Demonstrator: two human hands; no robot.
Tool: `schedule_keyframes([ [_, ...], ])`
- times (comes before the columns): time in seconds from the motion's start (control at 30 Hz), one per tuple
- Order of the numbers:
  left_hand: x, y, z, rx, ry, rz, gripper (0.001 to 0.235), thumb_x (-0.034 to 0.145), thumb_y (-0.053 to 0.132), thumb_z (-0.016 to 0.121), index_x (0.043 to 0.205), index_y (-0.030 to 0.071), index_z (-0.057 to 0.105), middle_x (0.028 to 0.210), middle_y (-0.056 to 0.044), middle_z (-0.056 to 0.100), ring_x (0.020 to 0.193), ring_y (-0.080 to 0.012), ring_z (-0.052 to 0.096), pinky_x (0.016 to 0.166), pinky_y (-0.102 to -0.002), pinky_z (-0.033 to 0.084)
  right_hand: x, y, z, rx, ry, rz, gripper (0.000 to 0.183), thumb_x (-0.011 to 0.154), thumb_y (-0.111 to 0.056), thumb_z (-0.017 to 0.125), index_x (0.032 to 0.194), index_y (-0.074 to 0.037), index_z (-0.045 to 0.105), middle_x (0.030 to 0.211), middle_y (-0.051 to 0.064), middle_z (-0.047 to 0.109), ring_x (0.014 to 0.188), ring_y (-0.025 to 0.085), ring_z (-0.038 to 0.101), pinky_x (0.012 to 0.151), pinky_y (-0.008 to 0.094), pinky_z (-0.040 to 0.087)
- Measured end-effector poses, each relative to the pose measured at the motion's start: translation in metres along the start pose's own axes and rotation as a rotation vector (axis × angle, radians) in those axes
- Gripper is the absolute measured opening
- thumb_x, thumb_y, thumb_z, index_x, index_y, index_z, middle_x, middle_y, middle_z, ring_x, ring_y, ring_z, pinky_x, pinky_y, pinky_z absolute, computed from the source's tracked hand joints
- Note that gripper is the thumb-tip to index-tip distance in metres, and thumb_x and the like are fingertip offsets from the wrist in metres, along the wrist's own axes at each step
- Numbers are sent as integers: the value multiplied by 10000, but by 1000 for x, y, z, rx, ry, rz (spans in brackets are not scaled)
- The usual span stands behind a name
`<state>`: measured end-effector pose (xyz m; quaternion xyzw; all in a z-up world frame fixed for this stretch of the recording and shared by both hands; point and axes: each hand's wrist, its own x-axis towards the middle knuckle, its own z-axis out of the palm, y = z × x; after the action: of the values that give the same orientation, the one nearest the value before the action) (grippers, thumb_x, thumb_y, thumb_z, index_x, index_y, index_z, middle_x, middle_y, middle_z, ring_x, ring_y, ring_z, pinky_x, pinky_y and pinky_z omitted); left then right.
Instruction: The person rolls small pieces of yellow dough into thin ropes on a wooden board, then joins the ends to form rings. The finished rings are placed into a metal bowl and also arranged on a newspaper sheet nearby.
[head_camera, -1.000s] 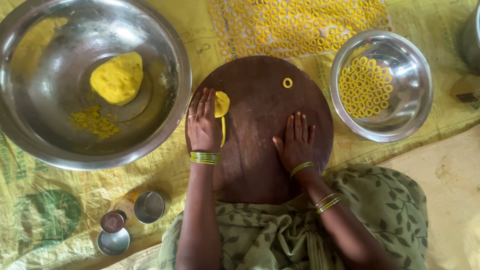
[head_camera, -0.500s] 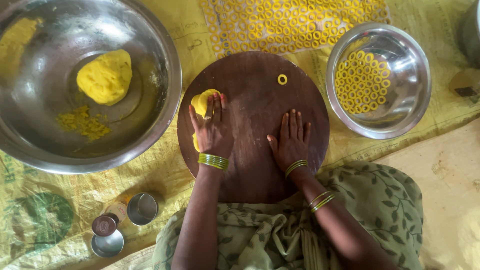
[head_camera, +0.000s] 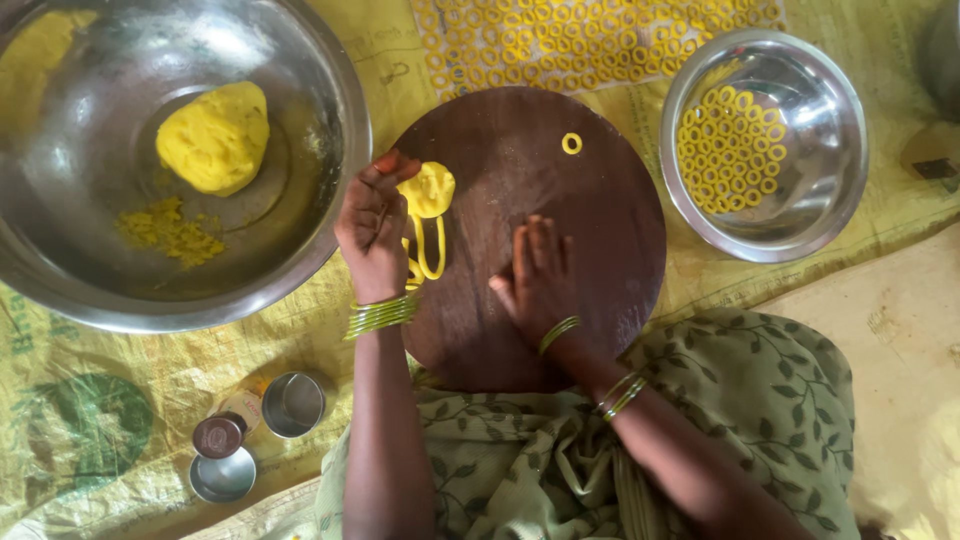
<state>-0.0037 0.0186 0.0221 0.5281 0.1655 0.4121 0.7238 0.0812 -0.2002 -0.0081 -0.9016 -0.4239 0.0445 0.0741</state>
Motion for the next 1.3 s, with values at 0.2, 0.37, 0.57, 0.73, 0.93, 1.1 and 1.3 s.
schedule_keyframes([
  [0.2, 2, 0, -8, 17, 92, -101, 380, 934, -171, 451, 1279, -83, 583, 1205, -188, 720, 1085, -184, 700, 850, -268, 530, 25, -47, 1, 286, 88, -357, 474, 979, -233, 655, 1419, -82, 566, 1585, 188, 417, 1505, 371, 375, 1247, 583, 264],
  [0.37, 5, -2, -7, 4, 100, -50, 389, 936, -185, 466, 1291, -81, 588, 1177, -175, 725, 1121, -179, 696, 1009, -272, 527, 39, -48, -2, 374, 200, -448, 216, 854, -148, 797, 1038, -73, 713, 1460, 149, 563, 1377, 347, 535, 1151, 488, 469],
  [0.57, -1, 6, 1, 427, -281, -151, 374, 896, -84, 672, 1265, -28, 638, 1159, -128, 757, 1084, -197, 739, 813, -296, 595, 26, -25, 12, 652, 293, -371, 163, 847, -121, 798, 996, -93, 739, 1120, 74, 754, 1234, 294, 652, 1065, 428, 544],
  [0.73, -18, -6, 31, 508, -738, -149, 536, 779, 133, 796, 1278, 44, 623, 1120, -135, 732, 1069, -294, 704, 927, -430, 559, -3, 18, -1, 1632, -176, 410, 221, 959, -137, 697, 1103, 29, 713, 1049, 148, 769, 948, 254, 737, 875, 379, 582],
  [0.93, -30, -18, 41, 752, -878, -208, 341, 811, 286, 800, 1109, 127, 747, 1023, -103, 785, 990, -295, 742, 888, -441, 559, -21, 46, -21, 1925, -361, 731, 283, 955, -220, 671, 1072, 35, 708, 939, 119, 758, 859, 227, 720, 818, 397, 589],
  [1.1, -29, -15, 37, 731, -886, -282, 262, 797, 292, 797, 1001, 129, 774, 938, -86, 792, 903, -250, 771, 844, -412, 584, -31, 52, -1, 1648, -326, 491, 255, 980, -177, 719, 1108, 43, 720, 882, 109, 725, 818, 199, 661, 750, 322, 480],
  [1.3, -24, -11, 34, 792, -719, -158, 171, 834, 295, 781, 945, 165, 780, 882, -56, 788, 783, -215, 777, 762, -382, 608, -29, 60, -2, 1209, -58, 369, 184, 930, -84, 749, 1097, -6, 754, 961, 103, 756, 862, 176, 688, 791, 328, 537],
])
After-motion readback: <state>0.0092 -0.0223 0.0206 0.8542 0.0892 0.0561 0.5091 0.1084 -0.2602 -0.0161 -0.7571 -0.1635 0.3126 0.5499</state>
